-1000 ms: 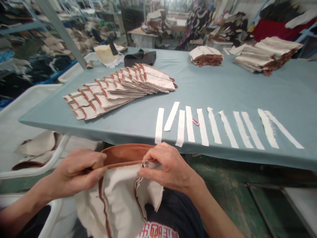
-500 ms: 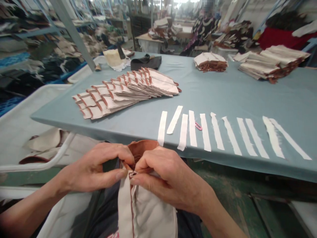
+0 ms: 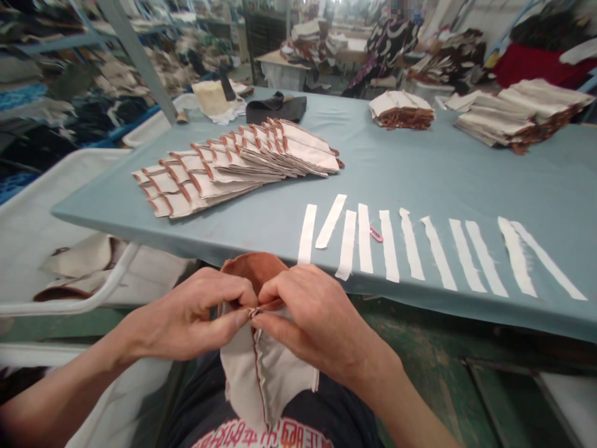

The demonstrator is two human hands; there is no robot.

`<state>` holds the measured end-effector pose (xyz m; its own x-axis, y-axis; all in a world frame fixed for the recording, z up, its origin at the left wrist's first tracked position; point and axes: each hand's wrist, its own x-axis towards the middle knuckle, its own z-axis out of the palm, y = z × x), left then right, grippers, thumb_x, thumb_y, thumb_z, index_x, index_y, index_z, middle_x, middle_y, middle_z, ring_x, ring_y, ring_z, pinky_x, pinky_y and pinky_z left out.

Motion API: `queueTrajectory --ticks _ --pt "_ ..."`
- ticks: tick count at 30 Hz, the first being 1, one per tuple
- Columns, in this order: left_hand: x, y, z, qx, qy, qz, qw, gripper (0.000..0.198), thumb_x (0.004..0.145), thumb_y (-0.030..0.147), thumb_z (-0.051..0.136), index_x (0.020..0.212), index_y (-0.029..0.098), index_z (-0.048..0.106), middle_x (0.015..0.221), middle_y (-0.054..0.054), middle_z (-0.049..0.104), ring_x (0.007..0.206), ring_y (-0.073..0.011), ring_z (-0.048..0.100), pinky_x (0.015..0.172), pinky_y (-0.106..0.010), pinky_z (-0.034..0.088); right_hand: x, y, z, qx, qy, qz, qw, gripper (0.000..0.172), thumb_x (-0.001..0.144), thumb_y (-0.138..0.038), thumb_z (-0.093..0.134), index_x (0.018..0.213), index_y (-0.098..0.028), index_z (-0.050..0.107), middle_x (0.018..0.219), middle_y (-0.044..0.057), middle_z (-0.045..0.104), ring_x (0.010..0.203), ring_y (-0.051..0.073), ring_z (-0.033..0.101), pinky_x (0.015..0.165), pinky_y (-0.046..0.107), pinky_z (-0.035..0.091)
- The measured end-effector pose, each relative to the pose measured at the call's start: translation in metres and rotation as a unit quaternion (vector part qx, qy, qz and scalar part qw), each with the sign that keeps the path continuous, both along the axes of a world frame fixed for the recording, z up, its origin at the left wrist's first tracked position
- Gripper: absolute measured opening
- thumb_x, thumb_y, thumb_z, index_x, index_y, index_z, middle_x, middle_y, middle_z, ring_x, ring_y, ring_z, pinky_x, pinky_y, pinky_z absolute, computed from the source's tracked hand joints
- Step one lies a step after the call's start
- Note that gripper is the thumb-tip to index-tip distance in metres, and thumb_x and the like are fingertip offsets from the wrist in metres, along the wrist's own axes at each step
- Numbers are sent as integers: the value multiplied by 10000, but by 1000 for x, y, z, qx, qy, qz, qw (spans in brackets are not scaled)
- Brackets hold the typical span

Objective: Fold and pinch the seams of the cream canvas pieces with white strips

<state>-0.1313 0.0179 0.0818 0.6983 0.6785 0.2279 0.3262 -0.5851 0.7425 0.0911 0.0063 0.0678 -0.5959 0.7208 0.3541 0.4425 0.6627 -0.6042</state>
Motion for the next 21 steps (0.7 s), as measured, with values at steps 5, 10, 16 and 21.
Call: queueTrajectory --ticks 5,10,16,21 --pt "-3 -4 -6 -32 -37 38 998 205 869 108 512 689 138 606 598 47 557 531 -65 442 532 -189 350 -11 -4 -7 31 54 -42 997 142 891 -139 628 990 -221 568 906 31 720 833 202 673 760 346 499" --pt "-1 -11 -5 8 -48 118 992 199 805 64 522 649 131 626 552 61 529 492 -45 419 491 -163 318 -27 -14 -10 89 65 -139 984 172 833 -126 610 952 -239 560 954 63 744 944 253 700 816 394 524" --pt "-3 -16 -6 16 -58 155 986 203 793 62 537 652 127 667 533 60 522 482 -46 419 474 -163 310 -35 -18 -8 67 45 -143 986 121 856 -119 611 845 -235 576 785 17 705 753 213 650 696 354 437" --pt "-5 -16 -9 -24 -81 154 984 186 782 61 549 640 129 649 533 63 502 486 -47 392 478 -165 303 -39 -17 -5 51 52 -144 987 157 851 -120 588 746 -227 542 708 10 664 671 183 587 655 333 394"
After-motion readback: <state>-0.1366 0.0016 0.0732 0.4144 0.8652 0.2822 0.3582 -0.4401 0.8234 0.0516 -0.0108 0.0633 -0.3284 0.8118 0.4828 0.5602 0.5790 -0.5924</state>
